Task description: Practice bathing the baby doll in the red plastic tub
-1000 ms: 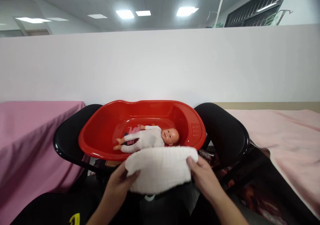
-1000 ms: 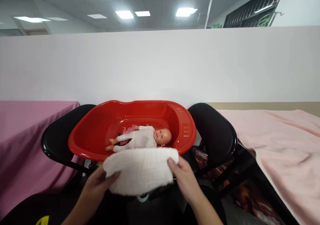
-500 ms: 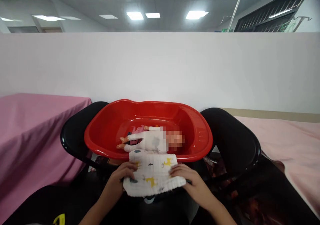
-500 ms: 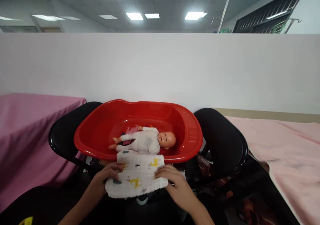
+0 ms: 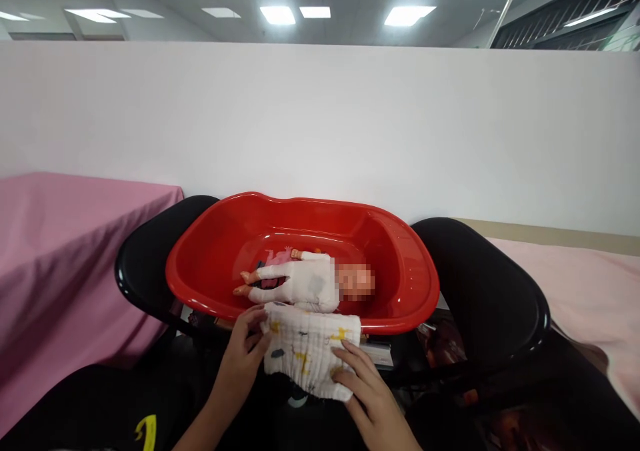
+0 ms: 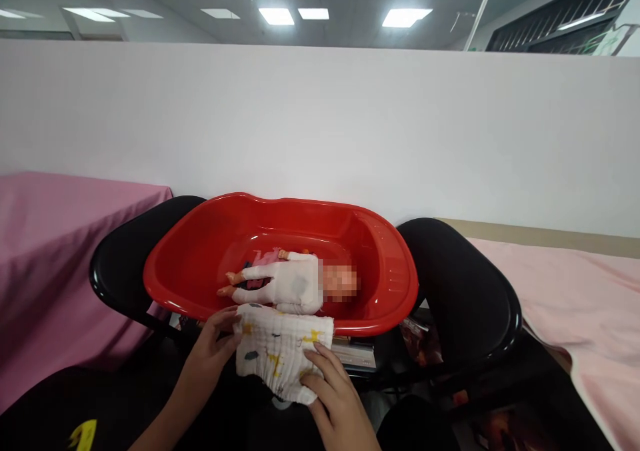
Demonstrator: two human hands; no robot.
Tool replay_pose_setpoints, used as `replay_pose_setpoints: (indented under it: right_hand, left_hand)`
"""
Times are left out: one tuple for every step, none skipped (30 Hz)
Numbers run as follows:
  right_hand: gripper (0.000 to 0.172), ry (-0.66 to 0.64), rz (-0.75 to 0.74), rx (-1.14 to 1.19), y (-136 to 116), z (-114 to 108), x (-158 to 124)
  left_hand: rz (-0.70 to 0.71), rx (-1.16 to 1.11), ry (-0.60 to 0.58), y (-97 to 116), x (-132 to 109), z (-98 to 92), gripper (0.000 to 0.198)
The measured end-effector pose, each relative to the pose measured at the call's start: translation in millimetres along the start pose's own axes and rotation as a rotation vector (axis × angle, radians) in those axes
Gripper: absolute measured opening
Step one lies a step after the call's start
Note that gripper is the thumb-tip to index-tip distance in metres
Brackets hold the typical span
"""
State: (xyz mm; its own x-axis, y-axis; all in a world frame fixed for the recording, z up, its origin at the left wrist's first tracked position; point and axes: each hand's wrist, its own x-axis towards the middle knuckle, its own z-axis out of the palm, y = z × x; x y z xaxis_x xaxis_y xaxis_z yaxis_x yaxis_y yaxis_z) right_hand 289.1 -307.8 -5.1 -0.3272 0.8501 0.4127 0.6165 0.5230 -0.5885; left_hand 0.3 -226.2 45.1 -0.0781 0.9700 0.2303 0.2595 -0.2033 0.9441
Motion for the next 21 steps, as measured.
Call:
replay_pose_setpoints:
  right_hand:
    - [0.033, 0.024, -0.004, -0.012, 0.8, 4.3, 0.2]
    - [0.03, 0.047, -0.003, -0.023, 1.6, 7.8, 0.7]
    - [0.026, 0.072, -0.001, -0.029, 2.2, 10.8, 1.1]
    - [0.024, 0.098, 0.0, -0.029, 2.5, 13.4, 1.5]
    - [0.023, 0.127, 0.003, -0.024, 2.2, 16.0, 1.8]
    - [0.022, 0.157, 0.009, -0.017, 1.2, 18.7, 1.9]
    - [0.022, 0.185, 0.018, -0.011, -0.6, 21.9, 2.1]
    - [0.023, 0.205, 0.033, -0.009, -3.1, 25.6, 2.5]
    - [0.024, 0.217, 0.048, -0.01, -6.2, 29.9, 3.3]
    - [0.024, 0.223, 0.063, -0.014, -9.6, 34.6, 4.3]
    - [0.025, 0.224, 0.075, -0.02, -12.9, 39.4, 5.7]
    - [0.026, 0.223, 0.083, -0.024, -15.9, 44.0, 7.1]
    - [0.026, 0.224, 0.092, -0.026, -18.1, 47.9, 8.3]
    - [0.025, 0.228, 0.099, -0.026, -19.5, 50.8, 9.1]
    - [0.024, 0.236, 0.109, -0.022, -19.8, 52.5, 9.2]
    - [0.023, 0.245, 0.12, -0.017, -19.1, 52.9, 8.5]
    - [0.022, 0.254, 0.133, -0.011, -17.4, 52.0, 6.9]
    - [0.022, 0.261, 0.148, -0.006, -14.8, 50.1, 4.5]
    - [0.023, 0.265, 0.165, -0.003, -11.6, 47.2, 1.2]
    - [0.023, 0.268, 0.18, 0.001, -8.0, 43.7, -2.6]
    - [0.023, 0.27, 0.192, 0.006, -4.2, 39.7, -6.6]
  left_hand:
    - [0.019, 0.016, -0.012, 3.6, 3.0, 5.3, 0.037]
    - [0.052, 0.035, -0.023, 7.9, 6.6, 10.3, 0.034]
    - [0.089, 0.044, -0.029, 12.8, 10.7, 14.7, 0.03]
    - [0.123, 0.033, -0.034, 18.0, 15.2, 18.4, 0.026]
    - [0.145, -0.007, -0.04, 23.3, 19.8, 21.1, 0.022]
    - [0.151, -0.068, -0.046, 28.2, 24.3, 22.9, 0.019]
    - [0.142, -0.143, -0.05, 32.7, 28.4, 23.7, 0.017]
    - [0.124, -0.219, -0.048, 36.3, 32.2, 23.5, 0.017]
    - [0.104, -0.282, -0.046, 38.7, 35.6, 22.4, 0.018]
    - [0.085, -0.324, -0.046, 39.6, 38.5, 20.3, 0.019]
    - [0.073, -0.333, -0.049, 38.6, 40.8, 17.4, 0.021]
    - [0.069, -0.306, -0.049, 35.7, 42.6, 13.7, 0.021]
    - [0.065, -0.245, -0.039, 30.7, 43.6, 9.4, 0.02]
    - [0.061, -0.151, -0.014, 24.0, 43.5, 4.6, 0.02]
    - [0.056, -0.038, 0.013, 15.9, 42.1, -0.4, 0.02]
    - [0.058, 0.082, 0.038, 7.2, 39.3, -5.3, 0.021]
    - [0.071, 0.197, 0.05, -1.3, 35.1, -9.8, 0.023]
    - [0.096, 0.3, 0.047, -8.9, 29.7, -13.3, 0.024]
    - [0.136, 0.392, 0.036, -14.9, 23.6, -15.6, 0.025]
    - [0.191, 0.48, 0.027, -19.1, 17.4, -16.6, 0.027]
    - [0.257, 0.567, 0.024, -21.5, 11.6, -16.0, 0.029]
